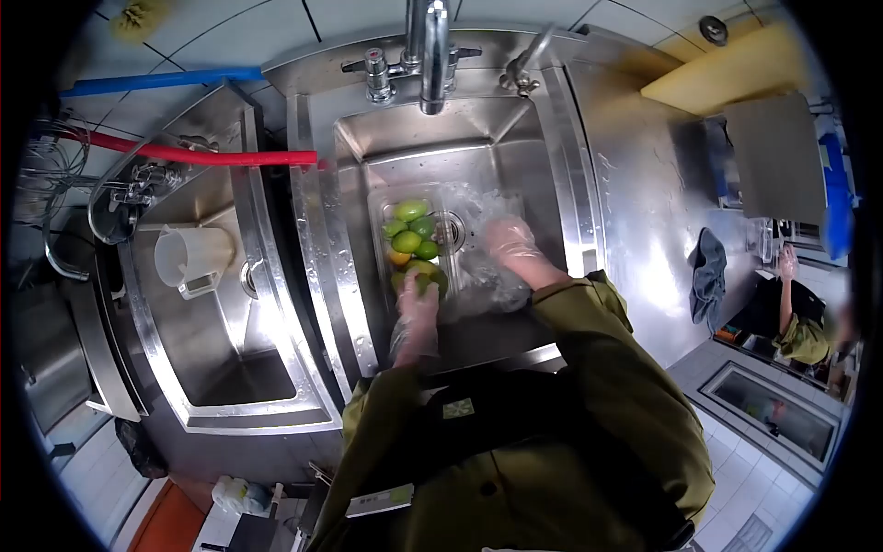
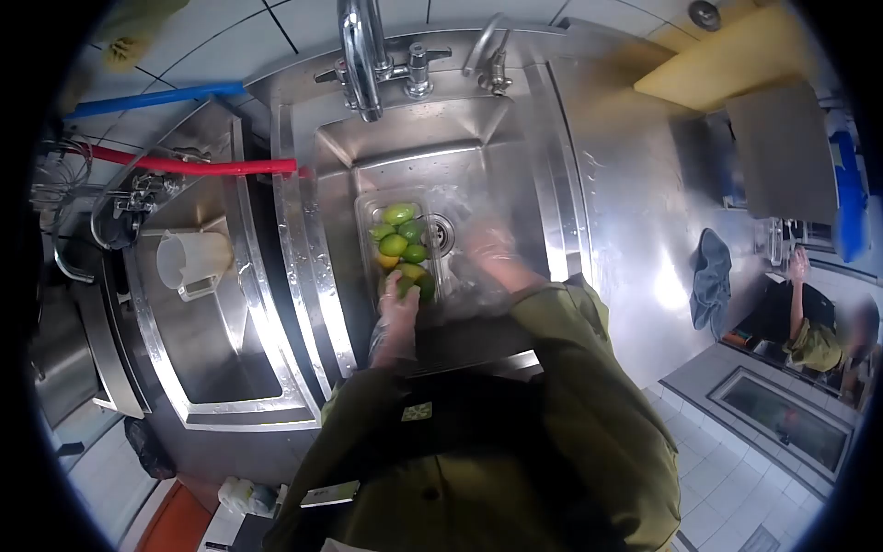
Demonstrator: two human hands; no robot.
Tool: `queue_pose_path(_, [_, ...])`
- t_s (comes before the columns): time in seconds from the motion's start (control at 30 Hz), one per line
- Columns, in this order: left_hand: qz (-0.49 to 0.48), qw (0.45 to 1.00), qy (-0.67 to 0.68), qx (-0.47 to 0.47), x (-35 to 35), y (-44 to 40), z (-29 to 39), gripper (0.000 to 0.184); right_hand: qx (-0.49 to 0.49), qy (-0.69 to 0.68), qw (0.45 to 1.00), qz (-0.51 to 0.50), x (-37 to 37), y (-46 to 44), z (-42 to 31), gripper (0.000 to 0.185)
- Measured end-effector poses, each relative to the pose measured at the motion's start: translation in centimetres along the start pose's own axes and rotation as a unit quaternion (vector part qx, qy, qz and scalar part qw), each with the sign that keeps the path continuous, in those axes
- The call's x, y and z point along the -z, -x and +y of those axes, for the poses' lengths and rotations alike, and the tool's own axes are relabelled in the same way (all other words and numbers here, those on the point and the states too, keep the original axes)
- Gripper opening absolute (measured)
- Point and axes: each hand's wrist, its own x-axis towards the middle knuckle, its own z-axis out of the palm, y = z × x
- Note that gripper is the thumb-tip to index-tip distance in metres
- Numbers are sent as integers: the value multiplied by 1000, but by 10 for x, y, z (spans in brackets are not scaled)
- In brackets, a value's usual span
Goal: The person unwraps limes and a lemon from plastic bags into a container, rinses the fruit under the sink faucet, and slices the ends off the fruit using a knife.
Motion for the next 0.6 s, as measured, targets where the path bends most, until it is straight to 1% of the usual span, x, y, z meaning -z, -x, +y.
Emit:
queue_pose_path(0.03, [31,989,-114,-93,-5,-5,-13,49,-3,-15,1000,-14,1,-10,-13,13])
queue_pose_path(0.07, [58,955,-227,-183,-7,-6,-24,51,68,5,996,-51,-10,-19,-26,13])
queue_pose_path(0.1, [84,899,-334,-270,-10,-10,-34,54,140,25,986,-85,-22,-32,-41,13])
queue_pose_path(0.13, [9,860,-457,-227,-17,-13,-36,53,214,46,969,-115,-34,-47,-51,14])
queue_pose_path(0.17, [-5,917,-357,-179,-24,-15,-38,53,241,33,965,-101,-46,-56,-59,13])
queue_pose_path(0.2, [-17,959,-253,-129,-30,-15,-41,53,269,18,959,-86,-57,-61,-68,12])
queue_pose_path(0.23, [-26,986,-146,-82,-34,-17,-46,52,295,1,953,-68,-66,-68,-77,12])
queue_pose_path(0.27, [-20,987,-95,-131,-30,-12,-52,53,235,-13,968,-87,-75,-74,-86,14])
queue_pose_path(0.3, [-14,966,-183,-184,-27,-12,-58,55,168,-29,980,-100,-83,-84,-93,17])
queue_pose_path(0.33, [3,934,-267,-237,-16,-13,-45,58,81,-141,978,-132,-95,-92,-94,22])
queue_pose_path(0.37, [48,920,-303,-245,-8,-8,-20,50,103,-89,984,-112,-108,-93,-96,22])
queue_pose_path(0.4, [13,968,-169,-184,-21,-9,-52,44,123,-36,987,-100,-122,-85,-97,22])
queue_pose_path(0.43, [-27,989,-77,-120,-27,-11,-67,39,144,19,986,-86,-124,-80,-97,22])
queue_pose_path(0.47, [-54,997,14,-50,-31,-13,-80,33,89,-71,987,-115,-123,-82,-100,21])
queue_pose_path(0.53, [-112,985,106,75,-20,-30,-71,25,220,-23,970,-105,-118,-91,-94,22])
queue_pose_path(0.57, [-92,996,11,-2,-10,-32,-52,23,281,3,954,-105,-116,-90,-91,22])
queue_pose_path(0.6, [-74,991,-81,-76,0,-31,-22,21,211,41,967,-134,-93,-88,-93,30])
